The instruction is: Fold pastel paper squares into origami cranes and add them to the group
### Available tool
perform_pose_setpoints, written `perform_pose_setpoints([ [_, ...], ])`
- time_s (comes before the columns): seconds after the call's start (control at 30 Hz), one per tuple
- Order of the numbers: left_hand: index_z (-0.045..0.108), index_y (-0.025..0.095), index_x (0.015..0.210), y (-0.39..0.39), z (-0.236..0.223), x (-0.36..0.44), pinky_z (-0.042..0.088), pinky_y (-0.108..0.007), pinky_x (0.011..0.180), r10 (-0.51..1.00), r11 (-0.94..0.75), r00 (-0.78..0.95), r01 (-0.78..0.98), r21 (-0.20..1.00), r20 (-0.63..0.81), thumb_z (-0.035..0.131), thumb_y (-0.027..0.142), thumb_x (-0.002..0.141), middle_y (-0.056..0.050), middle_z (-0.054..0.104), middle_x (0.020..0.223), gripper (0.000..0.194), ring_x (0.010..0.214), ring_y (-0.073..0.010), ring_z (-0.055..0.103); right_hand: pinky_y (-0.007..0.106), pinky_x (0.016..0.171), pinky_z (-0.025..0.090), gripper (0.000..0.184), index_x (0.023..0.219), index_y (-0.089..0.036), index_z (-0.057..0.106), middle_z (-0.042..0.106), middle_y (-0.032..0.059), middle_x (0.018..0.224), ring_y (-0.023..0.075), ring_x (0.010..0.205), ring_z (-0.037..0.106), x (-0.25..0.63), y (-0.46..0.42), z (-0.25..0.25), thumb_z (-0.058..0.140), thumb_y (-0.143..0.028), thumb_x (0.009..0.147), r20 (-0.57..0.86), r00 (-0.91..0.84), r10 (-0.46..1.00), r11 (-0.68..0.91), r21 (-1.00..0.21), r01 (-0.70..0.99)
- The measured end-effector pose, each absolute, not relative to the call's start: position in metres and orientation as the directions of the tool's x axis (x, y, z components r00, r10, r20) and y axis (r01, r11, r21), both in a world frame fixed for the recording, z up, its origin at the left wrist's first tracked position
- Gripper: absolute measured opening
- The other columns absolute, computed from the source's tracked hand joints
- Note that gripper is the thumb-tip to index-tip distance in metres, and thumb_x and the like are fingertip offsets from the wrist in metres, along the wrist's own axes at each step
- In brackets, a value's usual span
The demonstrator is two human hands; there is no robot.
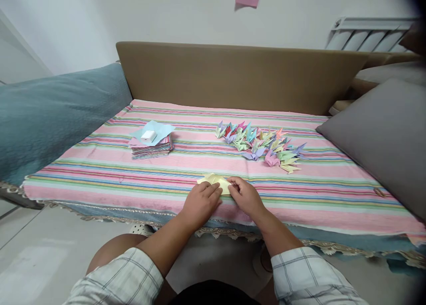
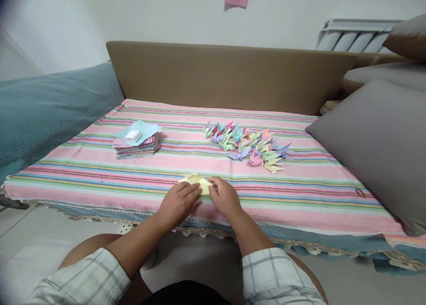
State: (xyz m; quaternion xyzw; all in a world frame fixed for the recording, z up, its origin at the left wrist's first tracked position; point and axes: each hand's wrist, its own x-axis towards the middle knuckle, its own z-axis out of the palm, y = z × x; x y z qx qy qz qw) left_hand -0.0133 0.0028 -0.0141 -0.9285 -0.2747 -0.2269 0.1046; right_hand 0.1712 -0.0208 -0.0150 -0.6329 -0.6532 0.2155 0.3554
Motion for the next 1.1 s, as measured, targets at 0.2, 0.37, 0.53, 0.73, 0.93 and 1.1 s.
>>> perform_pose_setpoints([
  [0.2,0.059,0.021,0.109,0.004,-0.021,-0.009,0.042,-0.039,0.077,0.577,-0.755,0.720,0.651,-0.085,0.386,0.044,0.024,0.088,-0.008,0.059,0.120,0.026,0.097,-0.0224,0.052,0.029,0.071,0.046,0.027,0.102,-0.022,0.061,0.066,0.0021,0.090,0.0172,0.082,0.060,0.171,-0.021,-0.017,0.047,-0.027,0.079,0.202,0.072,0.977,0.101,-0.728,0.678],
  [0.37,0.059,0.023,0.105,-0.002,-0.017,-0.007,0.038,-0.041,0.079,0.605,-0.727,0.711,0.677,-0.116,0.358,0.043,0.023,0.088,-0.004,0.053,0.129,0.023,0.106,-0.0251,0.048,0.028,0.067,0.044,0.026,0.100,-0.022,0.061,0.065,0.0011,0.083,0.0169,0.077,0.059,0.168,-0.018,-0.018,0.050,-0.027,0.077,0.202,0.109,0.973,0.060,-0.682,0.729],
  [0.53,0.058,0.023,0.099,-0.005,-0.013,-0.004,0.036,-0.041,0.076,0.616,-0.713,0.708,0.688,-0.138,0.346,0.040,0.023,0.089,-0.003,0.051,0.132,0.020,0.104,-0.0262,0.048,0.029,0.068,0.042,0.022,0.096,-0.022,0.062,0.064,0.0012,0.082,0.0176,0.078,0.057,0.164,-0.017,-0.018,0.052,-0.024,0.076,0.209,0.113,0.971,0.042,-0.618,0.785],
  [0.73,0.057,0.023,0.099,-0.002,-0.011,-0.003,0.035,-0.041,0.076,0.664,-0.700,0.674,0.712,-0.046,0.325,0.043,0.027,0.087,-0.003,0.057,0.125,0.019,0.102,-0.0253,0.049,0.031,0.077,0.041,0.027,0.103,-0.024,0.063,0.064,0.0033,0.091,0.0185,0.085,0.057,0.162,-0.017,-0.020,0.049,-0.020,0.081,0.248,0.027,0.968,0.112,-0.528,0.842],
  [0.93,0.053,0.026,0.112,0.002,-0.009,-0.012,0.033,-0.041,0.081,0.670,-0.730,0.687,0.680,0.077,0.283,0.053,0.031,0.083,-0.004,0.060,0.118,0.029,0.108,-0.0238,0.048,0.032,0.079,0.039,0.029,0.108,-0.027,0.065,0.062,0.0052,0.088,0.0197,0.089,0.054,0.162,-0.018,-0.024,0.046,-0.020,0.087,0.277,-0.063,0.959,0.178,-0.411,0.894],
  [1.1,0.054,0.026,0.114,0.001,-0.008,-0.015,0.034,-0.041,0.082,0.690,-0.715,0.674,0.692,0.099,0.263,0.055,0.031,0.082,-0.004,0.059,0.120,0.033,0.109,-0.0252,0.048,0.029,0.076,0.037,0.031,0.113,-0.026,0.063,0.060,0.0053,0.086,0.0181,0.086,0.051,0.164,-0.018,-0.027,0.046,-0.017,0.088,0.327,-0.130,0.936,0.248,-0.353,0.902],
])
